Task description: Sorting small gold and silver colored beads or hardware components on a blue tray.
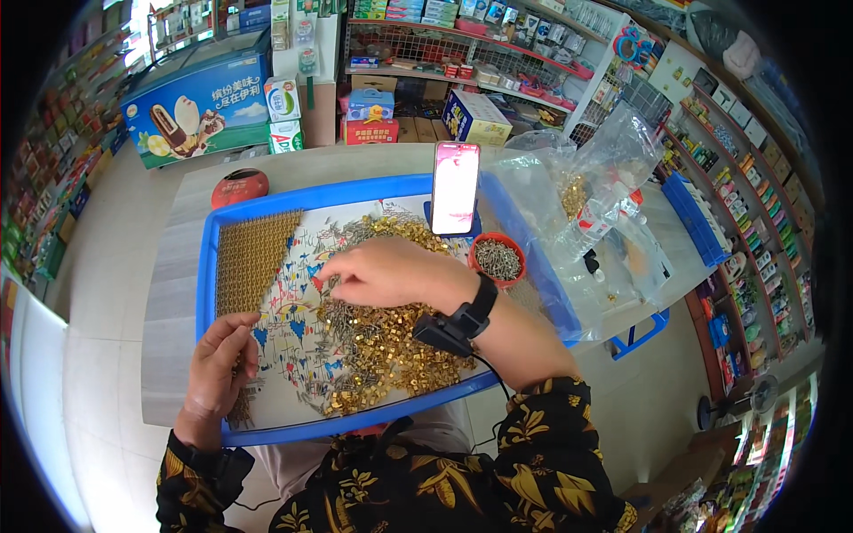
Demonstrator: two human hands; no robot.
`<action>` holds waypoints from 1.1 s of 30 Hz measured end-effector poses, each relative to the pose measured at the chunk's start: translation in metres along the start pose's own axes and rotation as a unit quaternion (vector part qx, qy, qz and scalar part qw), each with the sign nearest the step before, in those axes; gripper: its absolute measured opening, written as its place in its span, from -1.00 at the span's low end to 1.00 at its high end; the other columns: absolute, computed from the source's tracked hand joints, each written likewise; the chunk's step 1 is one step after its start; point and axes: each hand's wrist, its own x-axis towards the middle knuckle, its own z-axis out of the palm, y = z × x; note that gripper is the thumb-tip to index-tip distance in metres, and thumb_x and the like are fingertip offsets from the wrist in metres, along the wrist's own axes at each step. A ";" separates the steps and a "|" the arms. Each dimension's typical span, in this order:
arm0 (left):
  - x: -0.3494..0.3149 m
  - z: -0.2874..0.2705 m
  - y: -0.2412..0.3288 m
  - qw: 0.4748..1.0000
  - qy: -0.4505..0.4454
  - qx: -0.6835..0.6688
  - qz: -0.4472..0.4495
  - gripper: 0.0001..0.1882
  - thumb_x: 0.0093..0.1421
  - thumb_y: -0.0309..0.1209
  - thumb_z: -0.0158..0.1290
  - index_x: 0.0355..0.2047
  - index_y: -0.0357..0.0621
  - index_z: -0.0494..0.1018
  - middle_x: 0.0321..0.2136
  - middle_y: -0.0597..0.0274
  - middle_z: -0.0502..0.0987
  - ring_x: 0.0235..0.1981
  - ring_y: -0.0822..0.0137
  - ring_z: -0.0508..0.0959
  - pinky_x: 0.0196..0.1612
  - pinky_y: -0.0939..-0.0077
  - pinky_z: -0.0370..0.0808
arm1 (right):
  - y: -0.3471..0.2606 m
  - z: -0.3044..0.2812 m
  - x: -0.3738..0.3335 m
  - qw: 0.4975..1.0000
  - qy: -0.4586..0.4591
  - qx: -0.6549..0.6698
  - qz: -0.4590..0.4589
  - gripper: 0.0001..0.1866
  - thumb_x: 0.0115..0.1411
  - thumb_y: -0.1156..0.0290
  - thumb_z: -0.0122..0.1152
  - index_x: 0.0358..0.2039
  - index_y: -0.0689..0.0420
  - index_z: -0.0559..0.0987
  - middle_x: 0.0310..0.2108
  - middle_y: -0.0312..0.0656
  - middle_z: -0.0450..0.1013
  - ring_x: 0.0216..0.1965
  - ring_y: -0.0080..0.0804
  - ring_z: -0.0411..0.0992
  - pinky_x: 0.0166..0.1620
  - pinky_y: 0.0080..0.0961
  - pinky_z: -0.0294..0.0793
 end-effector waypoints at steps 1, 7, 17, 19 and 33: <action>0.000 0.002 0.000 1.000 0.007 -0.009 0.005 -0.80 0.31 -0.39 -0.14 -0.13 -0.18 0.39 -0.62 0.30 0.38 -0.68 0.55 0.32 -0.72 0.76 0.11 | 0.006 -0.002 -0.003 1.000 0.011 0.010 0.007 -0.71 0.14 0.24 0.10 -0.15 0.05 0.56 -0.40 -0.17 0.55 -0.39 -0.22 0.51 -0.33 -0.35 0.46; 0.000 0.000 -0.002 1.000 0.011 -0.011 0.001 -0.79 0.31 -0.39 -0.16 -0.12 -0.19 0.38 -0.60 0.28 0.39 -0.66 0.53 0.34 -0.72 0.76 0.11 | 0.067 -0.036 -0.041 0.971 0.193 0.065 0.127 -0.76 0.13 0.30 0.18 -0.23 0.15 0.56 -0.42 -0.20 0.54 -0.43 -0.46 0.48 -0.33 -0.52 0.44; 0.000 0.002 0.003 0.999 0.021 -0.014 -0.020 -0.76 0.31 -0.39 -0.21 -0.14 -0.22 0.38 -0.58 0.26 0.39 -0.65 0.51 0.34 -0.72 0.75 0.12 | 0.150 -0.067 -0.109 0.883 0.288 0.008 0.372 -0.44 0.05 0.16 0.29 0.01 0.19 0.44 -0.27 -0.14 0.52 -0.29 -0.40 0.48 -0.25 -0.52 0.46; 0.000 0.003 0.004 0.999 0.019 -0.012 -0.022 -0.76 0.31 -0.39 -0.21 -0.14 -0.22 0.38 -0.58 0.26 0.39 -0.65 0.51 0.34 -0.72 0.75 0.12 | 0.161 -0.059 -0.109 0.891 0.259 0.015 0.372 -0.38 0.01 0.11 0.31 0.03 0.19 0.42 -0.23 -0.12 0.51 -0.26 -0.37 0.48 -0.22 -0.50 0.45; 0.000 0.003 0.003 0.999 0.026 -0.004 -0.025 -0.76 0.31 -0.38 -0.22 -0.15 -0.24 0.38 -0.60 0.28 0.37 -0.66 0.53 0.33 -0.73 0.76 0.10 | 0.152 -0.056 -0.087 0.912 0.088 -0.069 0.394 -0.14 -0.21 -0.18 0.35 0.06 0.07 0.40 -0.07 -0.10 0.49 -0.05 -0.19 0.45 -0.02 -0.40 0.39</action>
